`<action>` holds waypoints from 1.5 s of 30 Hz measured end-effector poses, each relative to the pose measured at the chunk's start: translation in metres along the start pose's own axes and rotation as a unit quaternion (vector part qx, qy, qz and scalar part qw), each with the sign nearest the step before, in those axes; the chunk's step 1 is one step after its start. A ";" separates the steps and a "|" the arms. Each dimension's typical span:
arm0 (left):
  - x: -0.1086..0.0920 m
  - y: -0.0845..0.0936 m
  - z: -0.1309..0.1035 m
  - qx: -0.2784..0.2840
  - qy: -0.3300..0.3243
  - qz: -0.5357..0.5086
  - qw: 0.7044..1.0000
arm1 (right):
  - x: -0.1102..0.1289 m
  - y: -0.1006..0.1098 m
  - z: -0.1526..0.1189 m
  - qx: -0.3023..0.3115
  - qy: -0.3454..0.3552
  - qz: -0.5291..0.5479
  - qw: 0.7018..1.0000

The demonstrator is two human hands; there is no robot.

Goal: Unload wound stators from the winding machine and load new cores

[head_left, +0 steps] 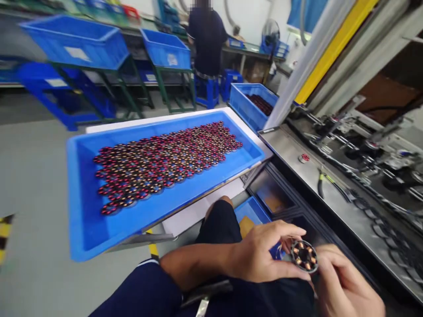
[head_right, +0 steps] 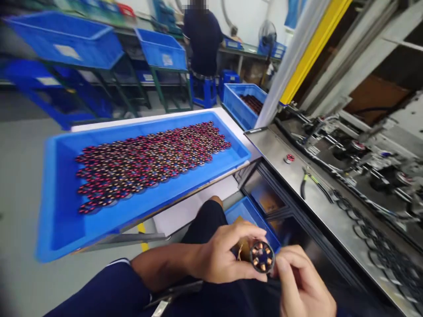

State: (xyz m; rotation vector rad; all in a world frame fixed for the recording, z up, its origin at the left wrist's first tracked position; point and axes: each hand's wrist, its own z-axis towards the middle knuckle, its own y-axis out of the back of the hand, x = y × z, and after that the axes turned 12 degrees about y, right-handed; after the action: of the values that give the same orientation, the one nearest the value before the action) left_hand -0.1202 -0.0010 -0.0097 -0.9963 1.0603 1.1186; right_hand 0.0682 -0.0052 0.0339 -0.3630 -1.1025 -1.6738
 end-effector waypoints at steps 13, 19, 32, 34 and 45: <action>-0.014 -0.004 0.001 0.050 -0.041 0.066 0.996 | -0.012 0.002 -0.013 0.009 -0.118 0.156 0.981; -0.006 -0.008 0.003 0.141 0.024 -0.234 0.962 | 0.008 0.027 0.006 0.075 0.109 -0.011 0.991; 0.002 -0.038 0.014 0.251 0.186 -0.406 0.859 | 0.009 0.064 0.012 0.118 0.191 -0.153 0.962; -0.006 -0.038 0.012 0.187 0.165 -0.437 0.864 | 0.013 0.063 0.011 0.097 0.153 -0.149 0.972; 0.019 -0.045 0.036 0.496 0.303 -0.357 0.731 | 0.012 0.068 0.007 0.129 0.154 -0.078 0.977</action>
State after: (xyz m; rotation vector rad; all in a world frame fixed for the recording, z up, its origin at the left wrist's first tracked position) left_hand -0.0683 0.0300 -0.0173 -0.7259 1.3536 -0.4948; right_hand 0.1211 -0.0083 0.0786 0.1488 -1.1157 -1.6291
